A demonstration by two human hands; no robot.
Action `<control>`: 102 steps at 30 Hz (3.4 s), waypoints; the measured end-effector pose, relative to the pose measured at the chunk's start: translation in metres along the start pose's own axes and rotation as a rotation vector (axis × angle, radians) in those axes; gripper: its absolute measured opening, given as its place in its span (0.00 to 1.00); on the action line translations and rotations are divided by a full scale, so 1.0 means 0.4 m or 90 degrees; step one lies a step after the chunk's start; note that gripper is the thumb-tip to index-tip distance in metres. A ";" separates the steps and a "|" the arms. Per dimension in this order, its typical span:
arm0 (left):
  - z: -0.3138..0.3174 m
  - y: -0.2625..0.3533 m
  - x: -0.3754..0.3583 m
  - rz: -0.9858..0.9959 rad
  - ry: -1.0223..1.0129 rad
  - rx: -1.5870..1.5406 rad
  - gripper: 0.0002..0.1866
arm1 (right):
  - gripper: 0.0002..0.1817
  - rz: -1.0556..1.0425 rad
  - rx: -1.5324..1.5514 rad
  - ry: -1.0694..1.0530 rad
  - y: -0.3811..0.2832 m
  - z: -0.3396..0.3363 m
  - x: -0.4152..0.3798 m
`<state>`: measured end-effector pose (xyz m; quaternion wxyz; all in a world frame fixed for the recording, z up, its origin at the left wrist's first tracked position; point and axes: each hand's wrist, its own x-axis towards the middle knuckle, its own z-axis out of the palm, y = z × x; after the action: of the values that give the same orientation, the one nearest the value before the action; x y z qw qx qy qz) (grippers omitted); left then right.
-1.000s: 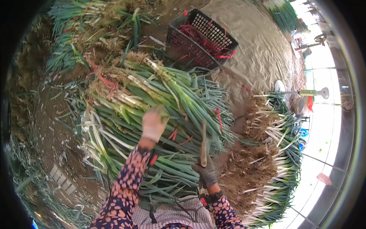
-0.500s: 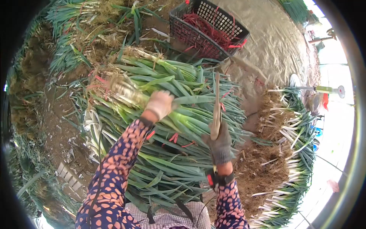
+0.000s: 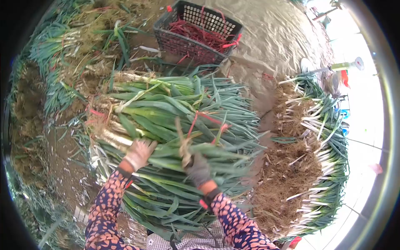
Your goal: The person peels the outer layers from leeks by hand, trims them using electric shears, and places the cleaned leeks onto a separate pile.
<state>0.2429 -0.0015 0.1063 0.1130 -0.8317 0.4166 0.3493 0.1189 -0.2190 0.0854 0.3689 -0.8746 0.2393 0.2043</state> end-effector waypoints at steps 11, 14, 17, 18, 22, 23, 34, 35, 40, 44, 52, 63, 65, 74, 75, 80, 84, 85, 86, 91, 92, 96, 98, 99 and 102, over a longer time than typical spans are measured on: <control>0.226 -0.056 -0.084 -0.389 0.355 -0.060 0.30 | 0.34 0.031 0.073 -0.233 -0.037 0.105 -0.033; 0.224 0.115 -0.075 -0.685 0.573 -0.485 0.32 | 0.37 0.010 0.132 -0.185 0.075 0.095 -0.071; 0.310 0.272 -0.039 -0.897 0.677 -0.818 0.26 | 0.35 -0.073 -0.011 -0.151 0.036 -0.038 -0.121; 0.317 0.287 -0.025 -0.866 0.650 -0.999 0.24 | 0.35 -0.109 -0.025 -0.178 0.048 -0.059 -0.124; 0.271 0.295 0.010 -0.936 0.647 -1.038 0.29 | 0.33 -0.133 -0.040 -0.298 0.020 -0.146 -0.176; 0.245 0.273 0.006 -0.999 0.630 -0.980 0.31 | 0.33 -0.113 -0.058 -0.336 -0.018 -0.164 -0.184; 0.426 0.148 -0.053 -0.514 0.783 -1.717 0.20 | 0.28 -0.161 -0.202 -0.413 -0.153 -0.107 -0.207; 0.356 0.180 -0.131 -0.368 0.844 -1.840 0.19 | 0.28 -0.158 -0.221 -0.415 -0.133 -0.119 -0.226; 0.335 0.270 -0.205 -0.343 0.572 -2.129 0.17 | 0.28 -0.076 -0.294 -0.481 -0.093 -0.162 -0.309; 0.351 0.271 -0.168 -0.454 0.679 -1.911 0.17 | 0.27 -0.135 -0.275 -0.425 -0.101 -0.107 -0.293; 0.526 0.303 -0.070 -0.502 0.536 -1.702 0.20 | 0.31 -0.174 -0.421 -0.498 -0.232 0.027 -0.214; 0.371 0.302 -0.224 -1.008 0.620 -0.700 0.19 | 0.28 -0.232 -0.387 -0.455 -0.212 0.071 -0.197; 0.382 0.271 -0.162 -0.984 0.509 -0.806 0.15 | 0.28 -0.235 -0.341 -0.441 -0.217 0.076 -0.191; 0.410 0.069 -0.020 -0.958 -0.054 -1.027 0.19 | 0.31 0.000 -0.201 -0.408 -0.061 -0.102 -0.242; 0.394 0.055 -0.031 -0.891 -0.073 -1.002 0.20 | 0.31 0.023 -0.190 -0.404 -0.040 -0.118 -0.253; 0.417 0.179 -0.111 -0.876 0.530 -1.331 0.28 | 0.30 0.009 -0.181 -0.385 0.031 -0.156 -0.306; 0.362 0.289 -0.206 -0.380 0.745 -1.669 0.31 | 0.28 -0.057 -0.106 -0.378 0.036 -0.198 -0.342; 0.320 0.284 -0.239 -0.317 0.807 -1.658 0.30 | 0.28 -0.094 -0.108 -0.372 0.032 -0.212 -0.347; 0.280 0.275 -0.272 -0.371 0.809 -1.645 0.30 | 0.29 -0.128 -0.112 -0.368 0.030 -0.228 -0.353; 0.237 0.216 -0.361 -0.203 0.569 -1.907 0.24 | 0.30 -0.134 -0.133 -0.369 -0.146 -0.270 -0.417; 0.277 0.223 -0.335 -0.204 0.461 -1.926 0.22 | 0.30 0.005 -0.038 -0.419 -0.181 -0.264 -0.446; 0.308 0.319 -0.326 -0.052 0.615 -1.864 0.20 | 0.28 -0.122 -0.241 -0.411 -0.196 -0.240 -0.475; 0.261 0.392 -0.371 -0.123 0.612 -1.914 0.19 | 0.29 -0.107 -0.210 -0.451 -0.148 -0.242 -0.506; 0.266 0.400 -0.363 -0.200 0.575 -1.866 0.19 | 0.29 -0.112 -0.191 -0.465 -0.136 -0.232 -0.501; 0.289 0.411 -0.334 -0.341 0.454 -1.716 0.17 | 0.29 -0.172 -0.316 -0.455 -0.117 -0.224 -0.504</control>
<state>0.0050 0.0328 0.1291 -0.8018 -0.3959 -0.3921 0.2160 0.0002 -0.2028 0.2763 0.2312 -0.8345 -0.0754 0.4944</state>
